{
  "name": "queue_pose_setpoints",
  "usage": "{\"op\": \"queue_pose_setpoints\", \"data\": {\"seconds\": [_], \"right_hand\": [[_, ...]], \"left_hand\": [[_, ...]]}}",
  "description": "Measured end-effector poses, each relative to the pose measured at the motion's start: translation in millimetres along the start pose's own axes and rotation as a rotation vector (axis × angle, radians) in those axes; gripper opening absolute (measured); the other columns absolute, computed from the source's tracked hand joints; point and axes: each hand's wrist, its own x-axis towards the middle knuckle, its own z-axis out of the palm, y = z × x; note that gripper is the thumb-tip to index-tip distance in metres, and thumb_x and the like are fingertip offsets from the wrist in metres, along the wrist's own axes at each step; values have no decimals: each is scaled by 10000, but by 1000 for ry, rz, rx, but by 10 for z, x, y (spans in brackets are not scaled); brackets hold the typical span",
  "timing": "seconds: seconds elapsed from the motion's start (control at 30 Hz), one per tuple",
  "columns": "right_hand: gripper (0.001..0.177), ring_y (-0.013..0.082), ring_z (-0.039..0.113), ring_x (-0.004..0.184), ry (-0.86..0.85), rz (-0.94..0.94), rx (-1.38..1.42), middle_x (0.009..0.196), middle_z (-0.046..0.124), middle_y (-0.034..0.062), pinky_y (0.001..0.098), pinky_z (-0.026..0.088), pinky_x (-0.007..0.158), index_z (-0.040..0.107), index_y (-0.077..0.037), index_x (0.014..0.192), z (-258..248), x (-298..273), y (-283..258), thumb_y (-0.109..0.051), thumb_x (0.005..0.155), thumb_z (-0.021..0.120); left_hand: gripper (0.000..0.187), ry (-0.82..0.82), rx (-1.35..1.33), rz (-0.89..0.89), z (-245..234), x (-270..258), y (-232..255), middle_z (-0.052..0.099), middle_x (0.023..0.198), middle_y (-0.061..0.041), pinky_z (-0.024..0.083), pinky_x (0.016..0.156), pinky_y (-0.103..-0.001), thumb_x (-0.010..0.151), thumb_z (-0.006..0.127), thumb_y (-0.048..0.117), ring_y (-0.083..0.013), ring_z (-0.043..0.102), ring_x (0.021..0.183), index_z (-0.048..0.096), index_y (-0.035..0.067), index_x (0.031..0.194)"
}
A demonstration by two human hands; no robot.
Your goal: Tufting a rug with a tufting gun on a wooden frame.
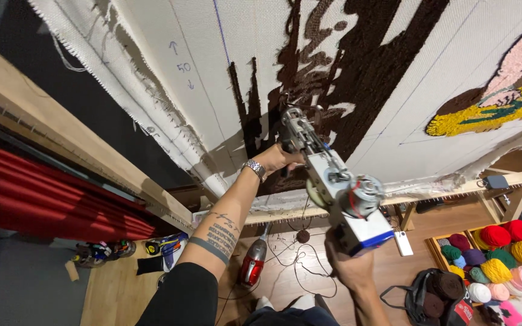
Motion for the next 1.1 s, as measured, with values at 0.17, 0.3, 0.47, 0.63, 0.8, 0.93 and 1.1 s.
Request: {"op": "queue_pose_setpoints", "data": {"seconds": [0.17, 0.3, 0.47, 0.63, 0.8, 0.93, 1.1], "right_hand": [[99, 133, 537, 491, -25, 214, 187, 646, 597, 55, 289, 429, 425, 619, 7, 903, -262, -86, -180, -59, 888, 692], [111, 134, 522, 496, -42, 182, 193, 641, 574, 54, 290, 418, 428, 605, 11, 868, -397, -110, -216, -60, 915, 676], [134, 143, 524, 551, -65, 180, 302, 700, 572, 84, 287, 421, 454, 573, 15, 971, -512, -114, -296, -85, 936, 656], [368, 161, 565, 570, -159, -26, 345, 788, 601, 103, 301, 481, 459, 563, 46, 1113, -732, -160, -199, -215, 902, 714], [520, 167, 505, 527, -197, 87, 463, 718, 545, 96, 309, 435, 437, 536, 61, 1159, -841, -174, -217, -312, 873, 758], [402, 173, 497, 531, -242, 255, 487, 696, 521, 79, 329, 419, 451, 545, 54, 1100, -835, -115, -305, -186, 827, 717], [212, 174, 487, 543, -398, 403, 668, 672, 506, 86, 335, 404, 488, 546, 75, 968, -794, -26, -129, -77, 881, 666]], "left_hand": [[324, 59, 155, -73, 283, -174, 333, 572, 544, 17, 392, 526, -320, 923, 732, 378, -99, 464, 503, 633, 148, 717], [416, -21, 120, 80, 359, -74, 294, 569, 525, 0, 428, 523, -305, 963, 725, 360, -104, 500, 485, 584, 106, 664], [340, 18, 138, 117, 542, -219, 659, 551, 554, 17, 412, 485, -296, 954, 715, 311, -90, 511, 487, 619, 102, 704], [270, 25, 292, 105, 710, -377, 896, 558, 528, 7, 390, 466, -272, 970, 689, 328, -79, 500, 456, 700, 138, 778], [300, 61, 10, 92, 813, -436, 566, 804, 854, 91, 432, 462, -258, 946, 725, 324, -58, 469, 468, 606, 92, 798], [233, 200, 22, 57, 914, -592, 259, 704, 727, 50, 443, 451, -241, 936, 716, 332, -59, 493, 473, 653, 143, 815], [170, 338, -200, 104, 683, -539, -775, 633, 694, 12, 431, 491, -271, 939, 749, 181, -83, 525, 551, 597, 116, 904]]}}
